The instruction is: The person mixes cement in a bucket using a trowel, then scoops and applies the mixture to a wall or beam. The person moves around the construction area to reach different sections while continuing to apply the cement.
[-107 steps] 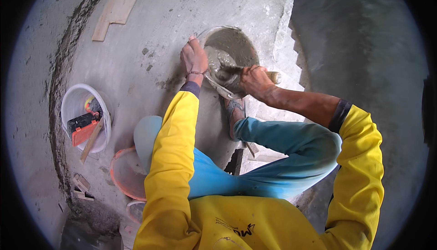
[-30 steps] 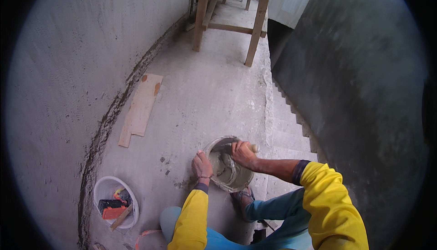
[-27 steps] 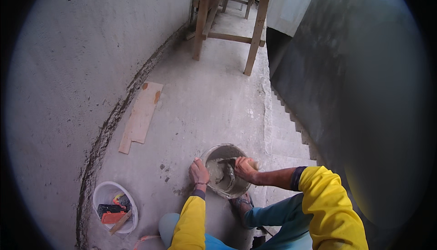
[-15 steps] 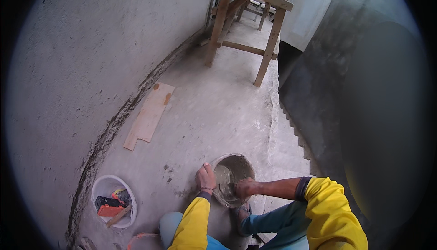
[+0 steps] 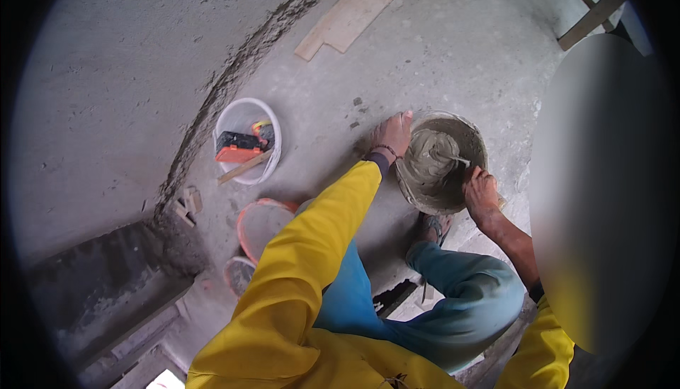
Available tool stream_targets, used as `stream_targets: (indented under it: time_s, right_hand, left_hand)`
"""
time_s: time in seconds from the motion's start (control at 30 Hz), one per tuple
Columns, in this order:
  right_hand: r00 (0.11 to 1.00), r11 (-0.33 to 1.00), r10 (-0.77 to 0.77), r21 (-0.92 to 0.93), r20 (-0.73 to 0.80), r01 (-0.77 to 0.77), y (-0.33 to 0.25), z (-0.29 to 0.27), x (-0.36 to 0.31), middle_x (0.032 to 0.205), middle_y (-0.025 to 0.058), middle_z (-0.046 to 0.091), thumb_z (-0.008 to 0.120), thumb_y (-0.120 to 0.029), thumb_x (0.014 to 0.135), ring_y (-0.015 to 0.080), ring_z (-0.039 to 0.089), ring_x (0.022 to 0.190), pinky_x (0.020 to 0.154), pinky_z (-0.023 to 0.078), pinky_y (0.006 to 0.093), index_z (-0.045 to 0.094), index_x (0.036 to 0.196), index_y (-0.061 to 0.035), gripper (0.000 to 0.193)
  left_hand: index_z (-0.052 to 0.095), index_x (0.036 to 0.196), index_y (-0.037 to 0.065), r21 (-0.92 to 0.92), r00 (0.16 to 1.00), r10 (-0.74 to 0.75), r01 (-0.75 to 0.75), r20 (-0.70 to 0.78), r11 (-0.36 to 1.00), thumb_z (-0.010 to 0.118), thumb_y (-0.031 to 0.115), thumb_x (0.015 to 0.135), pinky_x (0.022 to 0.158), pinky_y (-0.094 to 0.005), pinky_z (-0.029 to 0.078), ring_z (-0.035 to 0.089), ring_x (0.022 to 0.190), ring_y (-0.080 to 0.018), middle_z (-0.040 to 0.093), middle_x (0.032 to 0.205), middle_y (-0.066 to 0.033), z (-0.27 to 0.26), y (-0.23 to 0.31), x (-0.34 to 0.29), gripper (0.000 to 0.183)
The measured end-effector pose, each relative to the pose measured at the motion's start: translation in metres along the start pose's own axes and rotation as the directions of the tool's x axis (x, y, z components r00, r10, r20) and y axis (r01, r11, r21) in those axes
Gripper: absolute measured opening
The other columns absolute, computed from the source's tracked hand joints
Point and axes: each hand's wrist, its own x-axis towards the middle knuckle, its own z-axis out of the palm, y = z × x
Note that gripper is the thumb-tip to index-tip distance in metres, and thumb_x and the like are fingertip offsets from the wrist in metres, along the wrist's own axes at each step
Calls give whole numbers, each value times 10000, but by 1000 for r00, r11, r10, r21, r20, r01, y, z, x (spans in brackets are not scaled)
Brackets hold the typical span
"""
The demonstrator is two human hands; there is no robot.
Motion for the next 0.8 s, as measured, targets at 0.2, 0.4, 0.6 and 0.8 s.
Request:
stream_targets:
  time_s: [0.2, 0.4, 0.6, 0.8]
  right_hand:
    - [994, 891, 109, 441, 19, -106, 52, -17, -70, 1160, 107, 532, 526, -151, 905, 255, 557, 1079, 743, 502, 401, 544, 1262, -137, 358]
    - [985, 636, 76, 753, 154, -167, 60, -5, -93, 969, 210, 620, 529, -45, 852, 361, 678, 839, 675, 557, 439, 441, 1218, -121, 384]
    - [986, 563, 138, 812, 91, -154, 55, -15, -105, 1071, 192, 595, 569, -227, 885, 350, 640, 968, 731, 552, 445, 460, 1193, -116, 345]
    - [960, 612, 252, 789, -122, -61, 85, -47, -165, 1065, 114, 563, 551, -151, 883, 320, 585, 972, 762, 514, 450, 471, 1287, -181, 412]
  left_hand:
    - [634, 1058, 99, 364, 993, 25, -65, 111, 929, 327, 384, 1008, 896, -510, 463, 583, 1076, -375, 644, 1141, -162, -36, 6, -30, 422]
    - [563, 869, 16, -298, 933, -122, 229, 338, 926, 414, 397, 1001, 724, -409, 460, 552, 736, -348, 566, 764, -158, -55, 48, -79, 430]
    - [514, 840, -24, -269, 933, 143, -52, 329, 962, 452, 383, 994, 666, -401, 412, 427, 649, -263, 450, 660, -166, -75, 145, -122, 440]
    - [458, 703, 22, -400, 911, 39, 141, 411, 906, 455, 420, 996, 537, -358, 346, 405, 540, -175, 407, 575, -52, -194, 233, -131, 494]
